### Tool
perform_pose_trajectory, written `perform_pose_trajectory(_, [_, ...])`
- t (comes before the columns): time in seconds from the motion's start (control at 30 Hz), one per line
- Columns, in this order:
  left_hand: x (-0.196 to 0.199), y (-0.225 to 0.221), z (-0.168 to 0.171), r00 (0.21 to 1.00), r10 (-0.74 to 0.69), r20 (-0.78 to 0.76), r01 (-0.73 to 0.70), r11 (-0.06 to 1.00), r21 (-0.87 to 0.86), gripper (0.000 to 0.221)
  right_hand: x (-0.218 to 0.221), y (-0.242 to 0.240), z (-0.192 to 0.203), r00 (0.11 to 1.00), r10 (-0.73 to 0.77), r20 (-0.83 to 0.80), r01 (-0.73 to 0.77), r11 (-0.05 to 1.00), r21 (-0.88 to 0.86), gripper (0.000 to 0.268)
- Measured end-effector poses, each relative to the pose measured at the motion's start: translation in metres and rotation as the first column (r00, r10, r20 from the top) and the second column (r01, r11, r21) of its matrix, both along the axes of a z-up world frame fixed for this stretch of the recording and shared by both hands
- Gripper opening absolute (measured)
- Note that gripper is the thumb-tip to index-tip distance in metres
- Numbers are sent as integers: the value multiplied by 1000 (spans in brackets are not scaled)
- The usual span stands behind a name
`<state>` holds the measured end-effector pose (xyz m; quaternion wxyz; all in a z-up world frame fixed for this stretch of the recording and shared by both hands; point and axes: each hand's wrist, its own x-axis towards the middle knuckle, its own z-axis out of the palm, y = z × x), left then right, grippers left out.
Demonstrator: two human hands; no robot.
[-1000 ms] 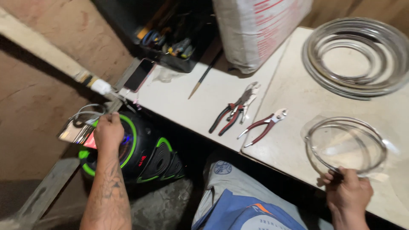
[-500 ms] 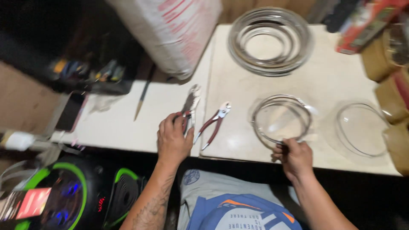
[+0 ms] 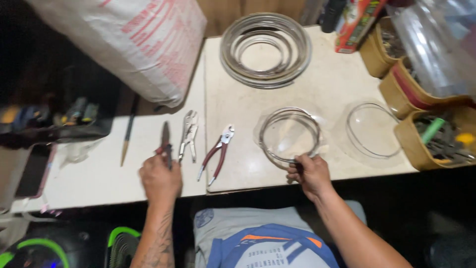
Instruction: Assembling a metal mesh strainer by fitting and securing metal rings using pliers and clamps
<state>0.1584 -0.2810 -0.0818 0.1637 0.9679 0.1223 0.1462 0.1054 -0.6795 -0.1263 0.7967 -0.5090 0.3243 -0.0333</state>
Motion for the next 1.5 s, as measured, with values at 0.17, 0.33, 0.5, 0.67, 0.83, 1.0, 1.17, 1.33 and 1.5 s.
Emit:
perform_pose_trajectory(0.17, [-5, 6, -3, 996, 49, -68, -48, 999, 20, 37, -3, 7, 14, 999, -19, -26, 19, 1000, 8, 19])
perform_pose_trajectory(0.33, [-13, 0, 2, 997, 46, -69, -44, 998, 35, 40, -3, 7, 21, 999, -24, -28, 23, 999, -24, 18])
perform_pose_trajectory(0.5, [-19, -3, -3, 999, 34, -2, -33, 998, 47, 48, 0, 5, 19, 999, -10, -39, 7, 997, -78, 21])
perform_pose_trajectory(0.67, [-19, -10, 4, 969, -50, 242, 19, 992, 128, 43, 0, 9, 18, 999, -42, -19, 41, 998, -50, 16])
perform_pose_trajectory(0.83, [-8, -31, 6, 865, -244, 439, 239, 969, 67, 28, 0, 9, 23, 1000, -22, -17, 21, 997, -69, 18])
perform_pose_trajectory(1.0, [10, -37, -3, 939, -181, 291, 149, 980, 128, 37, -1, 9, 19, 999, -38, -30, 36, 997, -72, 17])
perform_pose_trajectory(1.17, [14, -49, 9, 981, -176, 83, 177, 984, -4, 48, -1, 6, 13, 999, -24, -30, 21, 997, -73, 17])
perform_pose_trajectory(1.33, [43, -55, 22, 967, -149, -209, 149, 989, -13, 55, -2, 10, 23, 1000, -13, -28, 11, 998, -64, 18])
perform_pose_trajectory(1.5, [74, -49, 40, 876, -102, -472, 38, 989, -144, 78, 1, 10, 25, 999, 20, -48, -23, 997, -76, 20])
